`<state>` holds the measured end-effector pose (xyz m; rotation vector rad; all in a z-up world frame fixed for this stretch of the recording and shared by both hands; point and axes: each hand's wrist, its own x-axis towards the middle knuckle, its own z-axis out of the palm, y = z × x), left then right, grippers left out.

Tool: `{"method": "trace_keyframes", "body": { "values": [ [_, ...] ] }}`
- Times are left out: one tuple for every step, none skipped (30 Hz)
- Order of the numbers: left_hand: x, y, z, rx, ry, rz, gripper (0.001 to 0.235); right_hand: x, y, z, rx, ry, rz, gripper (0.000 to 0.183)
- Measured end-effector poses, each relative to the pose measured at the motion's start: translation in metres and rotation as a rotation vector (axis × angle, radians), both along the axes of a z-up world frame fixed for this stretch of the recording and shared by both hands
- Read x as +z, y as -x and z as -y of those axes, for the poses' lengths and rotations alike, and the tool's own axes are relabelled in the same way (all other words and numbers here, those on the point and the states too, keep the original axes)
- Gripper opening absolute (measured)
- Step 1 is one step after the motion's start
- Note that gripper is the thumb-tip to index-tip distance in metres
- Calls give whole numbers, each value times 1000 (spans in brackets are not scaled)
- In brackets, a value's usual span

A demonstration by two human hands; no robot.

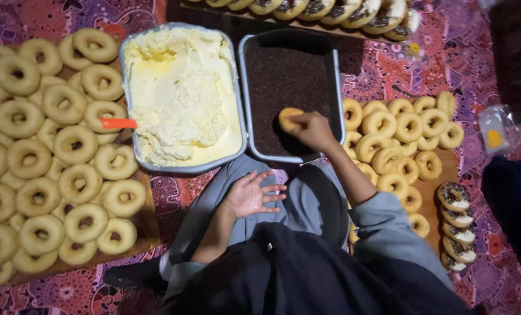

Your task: The person repeatedly picks up plain donuts, dips them into a tray of white cream, then into a tray of dark seeds, and places them on a wooden board. The process is repeated for multiple donuts throughout the clip.

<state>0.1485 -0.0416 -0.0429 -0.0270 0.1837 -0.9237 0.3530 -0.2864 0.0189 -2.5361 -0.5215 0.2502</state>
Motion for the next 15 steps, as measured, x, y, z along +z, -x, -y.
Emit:
{"method": "trace_keyframes", "body": {
  "values": [
    [0,0,1,5,14,1,48,0,3,12,-191,-310,-222,40],
    [0,2,0,3,26,-1,48,-1,6,29,-384,-627,-442,41],
    [0,4,0,13,33,22,49,-4,11,48,-570,-950,-660,44],
    [1,2,-1,13,39,47,49,-9,16,68,-615,-1178,-730,38],
    [1,1,-2,13,46,72,50,-17,26,89,-650,-1411,-794,32],
    [2,0,-3,14,35,65,50,-26,39,112,-682,-1650,-845,26],
    [3,0,-4,16,24,59,49,-37,54,138,-703,-1690,-832,30],
    [5,4,-3,9,12,47,49,-48,80,168,-734,-1733,-816,34],
    [7,6,-2,26,-24,64,49,-59,101,197,-763,-1778,-799,39],
    [9,8,-2,40,-56,75,49,-69,122,226,-771,-1844,-708,35],
    [12,8,-3,53,-88,87,49,-76,143,259,-779,-1905,-613,32],
    [14,8,-2,62,-116,85,50,-81,161,292,-778,-1959,-518,29],
    [17,7,-1,71,-144,84,50,-83,178,326,-856,-1955,-401,29],
    [19,7,2,92,-172,83,51,-84,188,359,-925,-1940,-295,31],
    [20,3,5,92,-204,71,51,-81,197,396,-725,-2051,-282,27]
  ]
}}
